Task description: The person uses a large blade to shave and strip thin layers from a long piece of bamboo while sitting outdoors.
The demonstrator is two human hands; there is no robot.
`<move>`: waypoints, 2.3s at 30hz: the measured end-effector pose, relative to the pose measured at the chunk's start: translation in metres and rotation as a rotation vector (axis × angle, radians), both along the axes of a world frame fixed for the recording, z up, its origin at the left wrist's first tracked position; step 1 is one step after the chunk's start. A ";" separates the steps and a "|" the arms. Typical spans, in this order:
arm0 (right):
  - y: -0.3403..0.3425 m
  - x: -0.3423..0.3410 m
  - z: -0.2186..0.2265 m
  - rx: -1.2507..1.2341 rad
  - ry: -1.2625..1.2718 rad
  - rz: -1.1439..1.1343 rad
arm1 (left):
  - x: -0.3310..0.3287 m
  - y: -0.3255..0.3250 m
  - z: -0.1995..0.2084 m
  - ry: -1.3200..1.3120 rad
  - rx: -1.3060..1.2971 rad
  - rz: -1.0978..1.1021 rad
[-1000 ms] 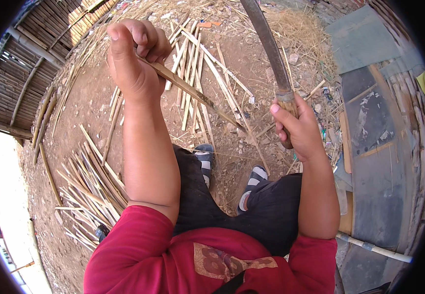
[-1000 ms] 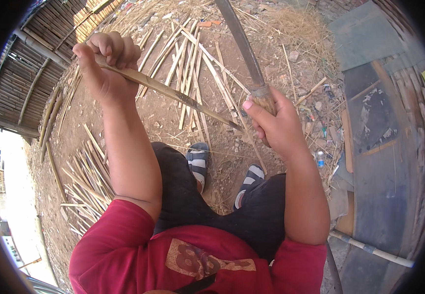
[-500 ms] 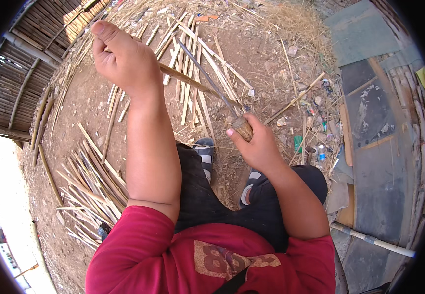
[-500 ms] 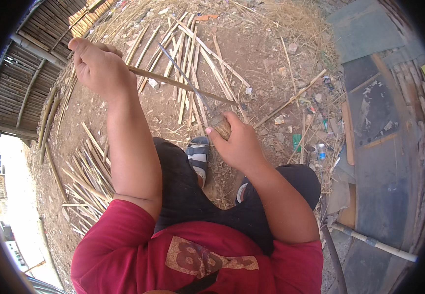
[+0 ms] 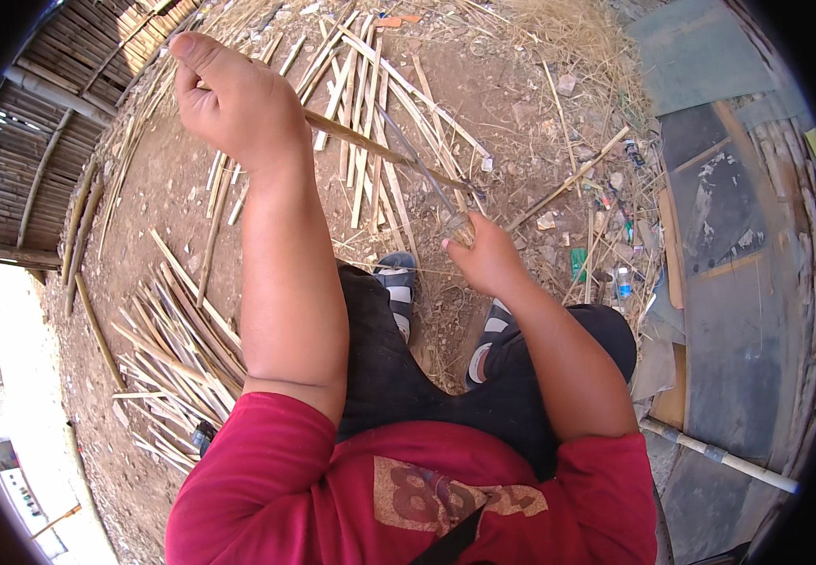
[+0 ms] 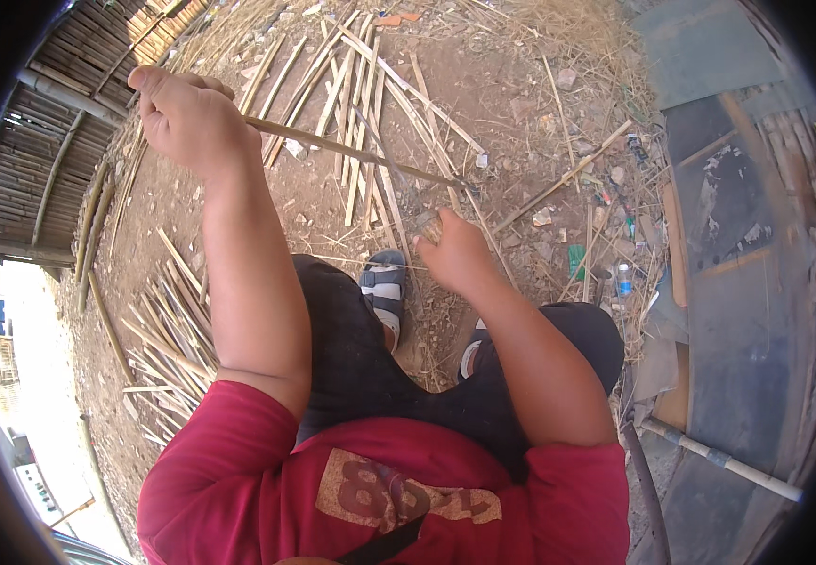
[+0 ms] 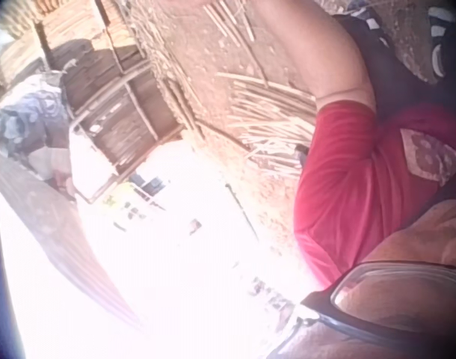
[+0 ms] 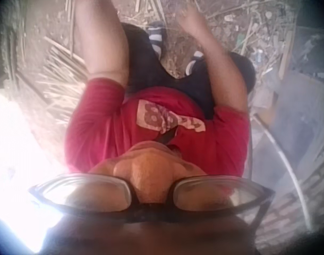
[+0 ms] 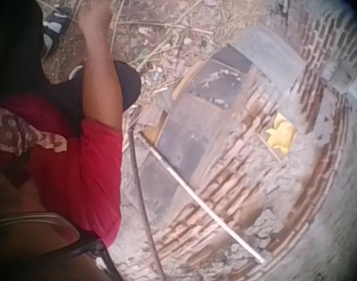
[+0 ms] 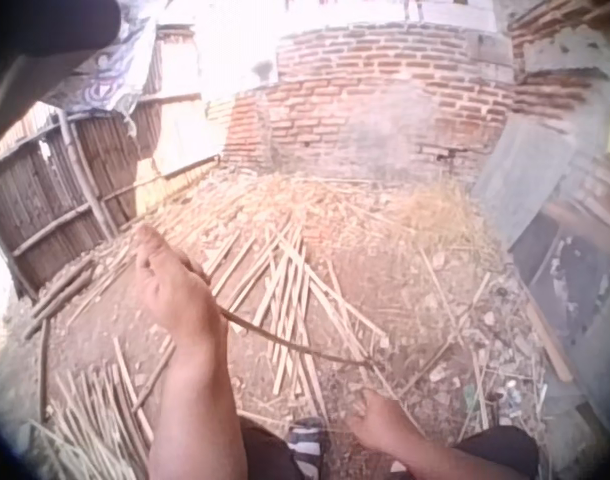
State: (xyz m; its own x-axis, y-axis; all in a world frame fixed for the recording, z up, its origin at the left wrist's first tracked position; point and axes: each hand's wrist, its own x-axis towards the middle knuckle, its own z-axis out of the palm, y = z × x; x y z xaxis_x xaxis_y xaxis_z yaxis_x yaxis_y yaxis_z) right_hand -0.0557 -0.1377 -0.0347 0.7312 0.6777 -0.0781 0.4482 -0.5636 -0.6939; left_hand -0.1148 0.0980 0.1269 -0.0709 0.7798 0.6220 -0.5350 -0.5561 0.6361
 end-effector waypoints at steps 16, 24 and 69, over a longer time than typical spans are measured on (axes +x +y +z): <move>0.011 -0.011 0.023 -0.060 0.200 0.005 | 0.001 -0.007 0.008 -0.006 0.157 -0.176; 0.012 0.001 0.015 -0.133 0.144 -0.020 | -0.001 0.006 0.003 -0.006 0.092 -0.129; 0.019 0.009 -0.084 -0.037 0.187 -0.260 | 0.007 -0.024 0.013 0.177 0.001 0.024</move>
State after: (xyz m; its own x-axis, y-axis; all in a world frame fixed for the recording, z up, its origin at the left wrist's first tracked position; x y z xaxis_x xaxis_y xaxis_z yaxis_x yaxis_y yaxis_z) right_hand -0.0464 -0.1187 -0.1184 0.8502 0.4643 -0.2481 0.1529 -0.6688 -0.7276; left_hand -0.1075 0.0743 0.1395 0.0207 0.7784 0.6275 -0.4012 -0.5684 0.7183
